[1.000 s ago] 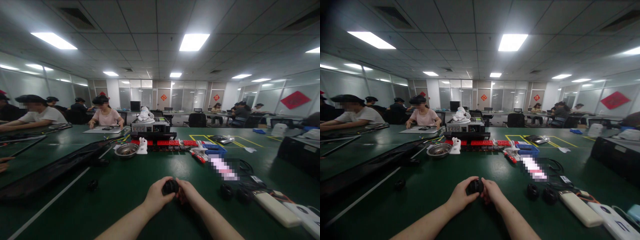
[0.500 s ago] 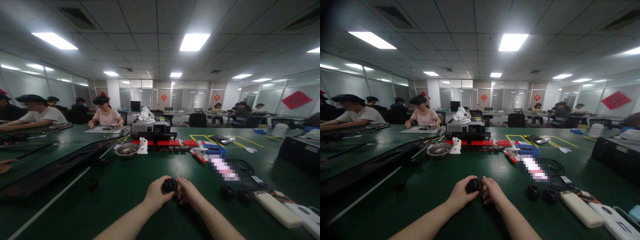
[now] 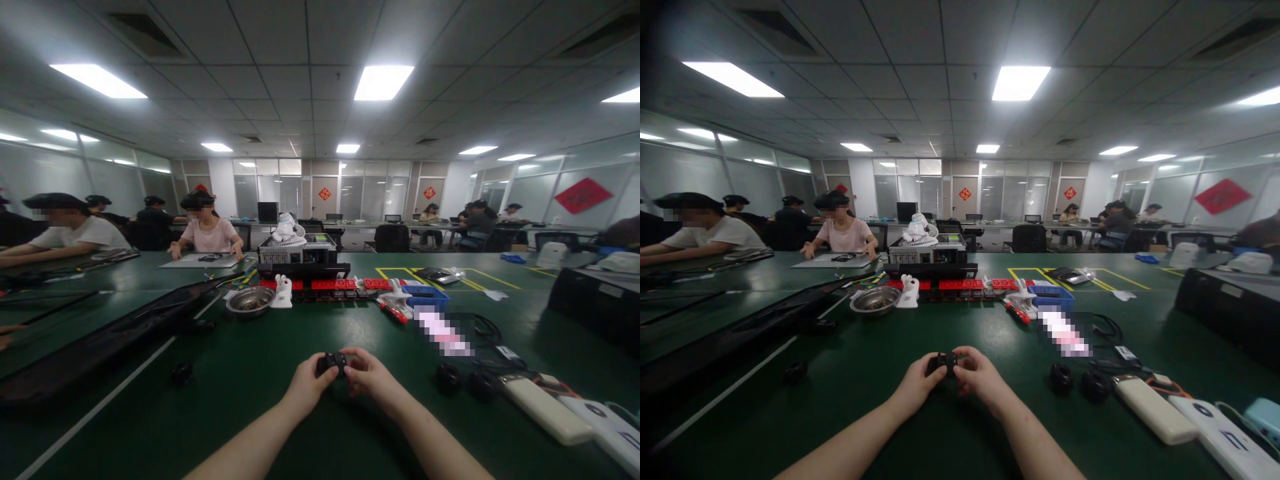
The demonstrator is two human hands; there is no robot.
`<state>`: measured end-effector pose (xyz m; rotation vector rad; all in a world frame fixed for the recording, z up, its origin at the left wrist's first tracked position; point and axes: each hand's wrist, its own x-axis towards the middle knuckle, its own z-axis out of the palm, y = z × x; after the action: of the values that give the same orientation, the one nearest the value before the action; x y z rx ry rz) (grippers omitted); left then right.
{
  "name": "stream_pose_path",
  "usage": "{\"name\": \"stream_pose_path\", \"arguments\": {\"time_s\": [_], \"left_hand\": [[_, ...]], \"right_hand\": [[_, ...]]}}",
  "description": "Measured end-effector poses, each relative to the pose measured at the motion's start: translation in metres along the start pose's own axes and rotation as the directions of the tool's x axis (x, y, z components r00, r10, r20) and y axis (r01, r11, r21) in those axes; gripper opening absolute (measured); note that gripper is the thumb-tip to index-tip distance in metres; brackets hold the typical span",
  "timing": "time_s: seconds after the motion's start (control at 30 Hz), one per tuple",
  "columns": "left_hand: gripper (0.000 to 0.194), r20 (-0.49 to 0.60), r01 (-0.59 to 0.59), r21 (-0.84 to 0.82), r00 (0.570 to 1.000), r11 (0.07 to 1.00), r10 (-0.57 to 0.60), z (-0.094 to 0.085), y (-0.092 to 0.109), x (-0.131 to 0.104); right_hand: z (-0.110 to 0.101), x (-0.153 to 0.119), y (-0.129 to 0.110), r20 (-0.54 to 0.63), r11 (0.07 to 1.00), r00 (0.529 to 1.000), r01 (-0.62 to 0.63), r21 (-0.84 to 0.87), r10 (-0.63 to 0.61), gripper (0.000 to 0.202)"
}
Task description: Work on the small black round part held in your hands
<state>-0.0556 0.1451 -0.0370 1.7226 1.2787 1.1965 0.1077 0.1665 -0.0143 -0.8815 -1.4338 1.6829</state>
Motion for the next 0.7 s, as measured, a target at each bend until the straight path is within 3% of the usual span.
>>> {"name": "stream_pose_path", "arguments": {"time_s": [0.1,0.2,0.3,0.37,0.43,0.57,0.7], "left_hand": [[0.039,-0.007,0.055,-0.062,0.998,0.997,-0.055,0.002,-0.006,0.003],[0.034,-0.043,0.035,-0.023,0.998,0.999,-0.036,0.002,-0.002,0.002],[0.035,-0.055,-0.009,0.099,0.998,0.995,0.014,0.001,0.009,-0.003],[0.039,-0.057,-0.054,0.197,0.996,0.979,0.066,0.001,0.015,-0.006],[0.043,-0.043,-0.097,0.266,0.993,0.959,0.113,0.001,0.017,-0.008],[0.048,-0.008,-0.105,0.266,0.994,0.958,0.111,0.001,0.015,-0.009],[0.047,-0.012,-0.031,0.077,0.999,0.997,0.032,0.001,0.008,-0.005]], "right_hand": [[0.000,-0.001,-0.002,0.011,1.000,1.000,0.025,-0.006,-0.025,0.042],[-0.002,0.002,0.000,-0.064,0.999,0.997,0.034,0.012,-0.033,0.038],[-0.004,0.008,0.006,-0.177,0.995,0.979,-0.102,0.011,0.103,0.032],[-0.005,0.010,0.010,-0.180,0.974,0.960,-0.225,-0.036,0.215,0.033],[-0.004,0.010,0.012,-0.145,0.957,0.956,-0.272,-0.101,0.257,0.035],[-0.003,0.008,0.011,-0.127,0.969,0.975,-0.202,-0.140,0.185,0.035],[-0.004,0.005,0.005,-0.064,0.996,0.996,-0.070,-0.061,0.067,0.033]]}}
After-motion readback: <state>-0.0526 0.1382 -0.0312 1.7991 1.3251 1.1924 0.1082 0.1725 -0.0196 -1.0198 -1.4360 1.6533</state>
